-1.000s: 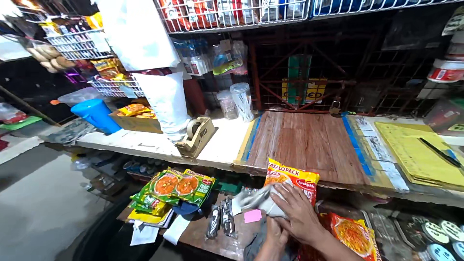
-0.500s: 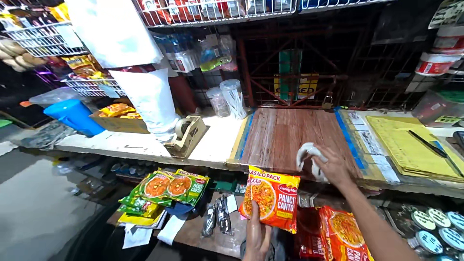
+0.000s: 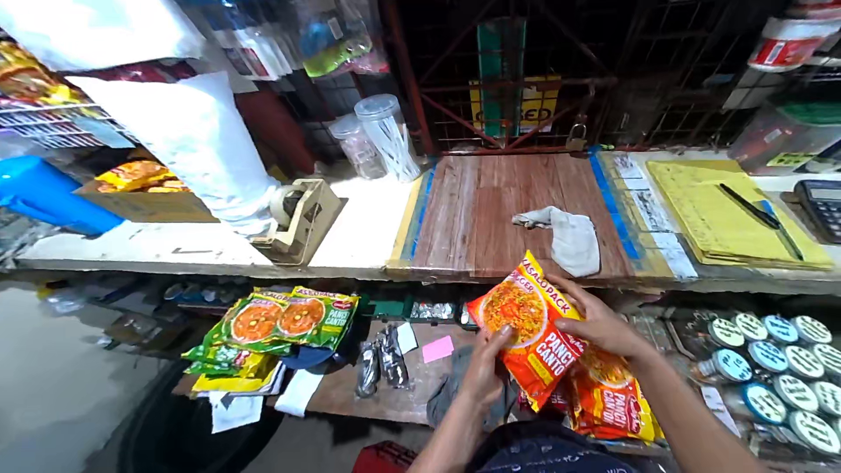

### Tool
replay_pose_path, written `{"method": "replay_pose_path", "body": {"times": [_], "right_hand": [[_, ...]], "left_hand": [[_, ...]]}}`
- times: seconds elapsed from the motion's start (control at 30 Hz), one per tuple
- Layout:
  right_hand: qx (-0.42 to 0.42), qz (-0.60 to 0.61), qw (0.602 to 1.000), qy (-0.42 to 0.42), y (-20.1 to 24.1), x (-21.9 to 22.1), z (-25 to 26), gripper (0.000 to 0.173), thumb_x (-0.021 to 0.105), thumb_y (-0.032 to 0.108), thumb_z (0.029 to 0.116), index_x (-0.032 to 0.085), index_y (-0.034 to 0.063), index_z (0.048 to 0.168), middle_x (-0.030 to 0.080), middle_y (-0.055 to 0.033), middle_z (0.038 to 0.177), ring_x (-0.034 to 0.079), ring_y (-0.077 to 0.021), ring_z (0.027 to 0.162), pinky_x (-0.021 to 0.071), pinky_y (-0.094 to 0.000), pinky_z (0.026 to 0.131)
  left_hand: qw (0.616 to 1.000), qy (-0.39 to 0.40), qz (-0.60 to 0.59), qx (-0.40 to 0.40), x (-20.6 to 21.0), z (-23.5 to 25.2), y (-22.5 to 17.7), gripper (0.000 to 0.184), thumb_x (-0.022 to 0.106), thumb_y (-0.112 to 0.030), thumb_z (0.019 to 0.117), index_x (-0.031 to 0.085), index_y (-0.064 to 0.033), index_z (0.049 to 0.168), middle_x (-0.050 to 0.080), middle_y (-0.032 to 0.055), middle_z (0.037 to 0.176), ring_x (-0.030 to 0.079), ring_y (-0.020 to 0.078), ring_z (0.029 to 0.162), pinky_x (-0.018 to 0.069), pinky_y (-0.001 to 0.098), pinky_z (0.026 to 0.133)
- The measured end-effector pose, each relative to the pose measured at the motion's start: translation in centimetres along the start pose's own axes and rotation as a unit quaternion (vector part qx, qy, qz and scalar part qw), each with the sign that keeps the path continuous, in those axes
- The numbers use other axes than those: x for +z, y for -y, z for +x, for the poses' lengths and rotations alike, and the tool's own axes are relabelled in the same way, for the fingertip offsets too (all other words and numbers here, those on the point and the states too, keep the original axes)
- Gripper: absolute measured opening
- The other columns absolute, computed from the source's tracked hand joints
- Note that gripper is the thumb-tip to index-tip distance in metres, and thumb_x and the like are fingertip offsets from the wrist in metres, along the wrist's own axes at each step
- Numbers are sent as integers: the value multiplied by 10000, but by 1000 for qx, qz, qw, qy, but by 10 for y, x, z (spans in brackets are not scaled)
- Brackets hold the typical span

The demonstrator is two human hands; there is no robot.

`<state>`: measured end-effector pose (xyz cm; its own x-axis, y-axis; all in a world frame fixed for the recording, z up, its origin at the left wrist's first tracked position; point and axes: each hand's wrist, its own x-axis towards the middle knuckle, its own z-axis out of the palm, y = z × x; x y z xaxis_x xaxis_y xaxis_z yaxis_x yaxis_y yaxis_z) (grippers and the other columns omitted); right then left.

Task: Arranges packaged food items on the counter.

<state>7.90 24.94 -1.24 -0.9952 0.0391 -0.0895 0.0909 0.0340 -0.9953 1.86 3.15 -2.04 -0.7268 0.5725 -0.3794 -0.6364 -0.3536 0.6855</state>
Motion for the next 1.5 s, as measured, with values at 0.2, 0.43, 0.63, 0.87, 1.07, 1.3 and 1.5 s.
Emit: {"method": "replay_pose_path", "body": {"times": [0.2,0.43,0.63,0.87,1.07,1.3,1.5], "right_hand": [[56,69,979,-182,-39,-15,-59,789,727,241,829,384,-27,1487,684,-44,1235,688,-52,1052,583,-245,927],[94,142,930,-327,-66,-24,-114,293,502,81,987,524,5,1269,714,13,995,711,-37,878,606,-234,830],[103,166,913,-358,-77,-27,-121,286,472,96,1019,522,9,1287,718,-16,973,723,-66,839,622,-254,787],[76,238,832,-496,-93,-53,-148,334,369,215,1091,483,54,1360,717,2,982,723,-64,841,633,-272,743],[79,234,774,-583,-97,-80,-175,312,362,303,1105,548,112,1270,702,46,949,699,-26,832,610,-248,741],[149,153,831,-514,-107,-66,-170,344,420,215,1080,496,27,1357,679,-14,985,689,-37,821,603,-247,740],[205,125,876,-418,-112,-34,-137,296,461,143,1078,530,-34,1305,668,-89,988,676,-65,816,588,-251,748]], "left_hand": [[977,161,112,-86,17,9,25,494,507,-66,990,318,-21,1445,694,56,1103,705,139,987,587,339,911],[939,223,200,-170,38,25,66,358,417,-125,1080,423,-13,1419,640,52,1122,656,111,991,553,333,915],[935,222,203,-189,37,32,83,406,490,-106,1050,411,-12,1437,656,73,1142,674,128,995,566,340,914],[974,67,213,-44,17,47,91,155,503,-27,1031,634,4,1109,683,-6,854,551,3,604,472,165,571],[981,31,189,-20,-9,48,93,374,306,-127,1107,583,-83,860,446,-115,528,399,-25,435,367,138,450],[951,48,298,-66,-4,43,110,603,72,-300,1122,561,-45,877,580,-33,662,555,48,578,489,209,584],[890,101,433,-105,-9,52,132,424,467,-232,1086,520,41,1406,556,240,1382,558,285,1247,431,438,1083]]}}
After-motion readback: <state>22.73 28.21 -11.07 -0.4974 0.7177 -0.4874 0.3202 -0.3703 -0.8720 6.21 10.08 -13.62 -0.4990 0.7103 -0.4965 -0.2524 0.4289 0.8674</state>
